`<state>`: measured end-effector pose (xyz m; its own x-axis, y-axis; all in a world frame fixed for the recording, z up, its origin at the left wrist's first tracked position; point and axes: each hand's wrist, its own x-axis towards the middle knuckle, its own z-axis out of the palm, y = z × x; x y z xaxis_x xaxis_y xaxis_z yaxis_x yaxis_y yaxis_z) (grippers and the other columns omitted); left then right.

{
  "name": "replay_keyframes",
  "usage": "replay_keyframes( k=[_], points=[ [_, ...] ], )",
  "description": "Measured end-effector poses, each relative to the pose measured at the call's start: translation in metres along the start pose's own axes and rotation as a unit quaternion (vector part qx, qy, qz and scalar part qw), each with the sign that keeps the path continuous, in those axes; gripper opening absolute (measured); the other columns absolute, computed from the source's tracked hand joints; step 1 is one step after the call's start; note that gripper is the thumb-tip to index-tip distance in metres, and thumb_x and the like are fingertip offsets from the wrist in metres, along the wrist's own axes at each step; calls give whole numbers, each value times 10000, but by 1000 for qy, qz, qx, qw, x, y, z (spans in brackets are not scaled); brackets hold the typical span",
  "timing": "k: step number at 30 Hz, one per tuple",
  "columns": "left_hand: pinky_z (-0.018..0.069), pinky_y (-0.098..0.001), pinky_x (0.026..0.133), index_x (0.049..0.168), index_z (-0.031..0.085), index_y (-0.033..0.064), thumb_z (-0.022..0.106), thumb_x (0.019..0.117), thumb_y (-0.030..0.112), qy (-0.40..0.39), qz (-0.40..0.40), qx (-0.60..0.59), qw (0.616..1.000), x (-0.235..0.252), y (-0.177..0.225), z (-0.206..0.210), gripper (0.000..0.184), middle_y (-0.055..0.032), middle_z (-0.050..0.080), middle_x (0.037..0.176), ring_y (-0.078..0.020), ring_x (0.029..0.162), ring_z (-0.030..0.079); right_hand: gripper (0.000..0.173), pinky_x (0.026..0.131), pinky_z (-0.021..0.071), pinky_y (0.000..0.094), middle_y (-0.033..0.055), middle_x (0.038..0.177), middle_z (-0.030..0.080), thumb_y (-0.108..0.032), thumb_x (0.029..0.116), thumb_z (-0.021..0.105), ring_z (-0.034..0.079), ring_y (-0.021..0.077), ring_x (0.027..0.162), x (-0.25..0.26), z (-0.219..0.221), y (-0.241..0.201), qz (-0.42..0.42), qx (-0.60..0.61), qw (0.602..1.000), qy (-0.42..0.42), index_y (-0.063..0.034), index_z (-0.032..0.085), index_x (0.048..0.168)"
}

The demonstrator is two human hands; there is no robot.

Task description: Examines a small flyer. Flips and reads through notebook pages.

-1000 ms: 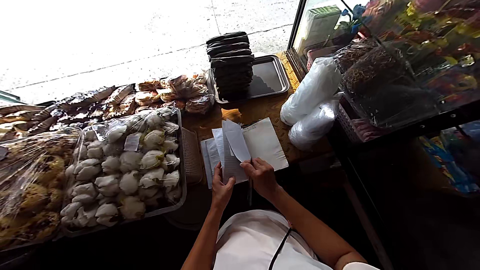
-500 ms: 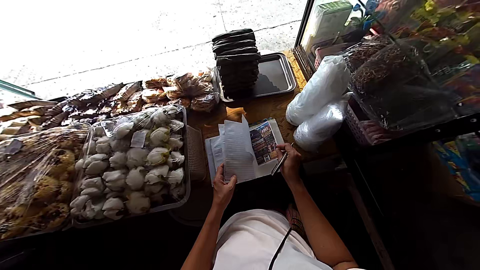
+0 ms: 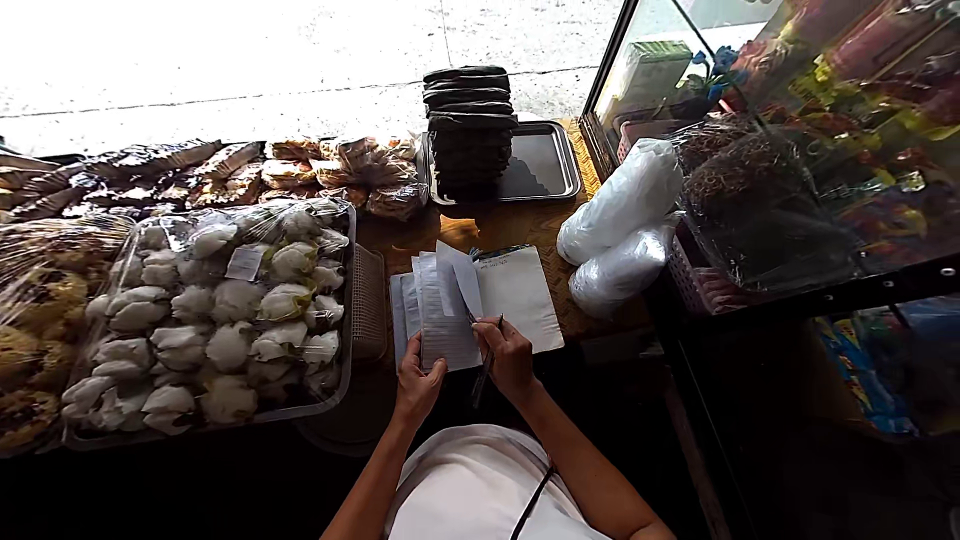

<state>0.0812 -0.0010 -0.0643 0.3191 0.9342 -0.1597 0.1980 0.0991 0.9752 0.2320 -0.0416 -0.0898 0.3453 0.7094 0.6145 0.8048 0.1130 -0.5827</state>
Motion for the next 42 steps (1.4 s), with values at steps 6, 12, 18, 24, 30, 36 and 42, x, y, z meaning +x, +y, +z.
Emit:
replay_keyframes(
  k=[6,12,18,24,30,36,42],
  points=[
    [529,-289,947,1357,519,-83,651,982,224,28,-16,48,998,18,17,-2,502,-174,675,1179,-125,1042,666,134,713,618,338,184,930,766,17,887,646,764,285,823,-5,5,-2,3,19,999,-42,19,777,916],
    [503,-350,744,1079,650,-63,694,975,100,73,-54,122,988,61,23,-7,199,-134,652,873,-161,737,594,130,724,619,328,187,928,764,11,881,643,764,274,825,-6,-6,-2,13,30,999,-28,33,769,906],
    [515,-393,746,1046,667,-41,689,969,75,55,-36,131,989,60,22,-7,141,-135,665,852,-186,738,618,120,622,579,370,212,821,729,35,862,661,696,292,639,-8,-50,36,131,-88,987,23,74,745,938],
    [510,-360,726,1047,664,-47,683,966,53,47,-21,118,992,59,26,-4,130,-134,663,854,-169,728,609,113,701,577,430,234,844,728,57,883,649,713,346,725,-14,-72,62,188,-126,973,36,89,733,950],
    [508,-318,699,1038,664,-38,686,962,53,29,-7,115,993,58,36,6,120,-108,657,835,-135,700,599,116,648,588,421,238,821,727,37,871,656,720,368,693,2,-53,48,116,-159,979,42,75,749,931],
    [523,-309,690,1046,664,-38,693,956,52,19,19,108,994,59,39,11,131,-103,669,835,-127,689,612,126,634,580,472,256,816,710,46,908,632,711,404,689,28,-30,47,97,-137,986,13,81,741,961],
    [508,-302,677,1049,660,-40,687,958,51,25,18,110,993,58,36,7,132,-104,660,833,-120,678,594,127,657,585,494,250,869,714,49,916,633,716,405,736,29,-20,53,88,-99,991,-28,72,734,989]
  ],
)
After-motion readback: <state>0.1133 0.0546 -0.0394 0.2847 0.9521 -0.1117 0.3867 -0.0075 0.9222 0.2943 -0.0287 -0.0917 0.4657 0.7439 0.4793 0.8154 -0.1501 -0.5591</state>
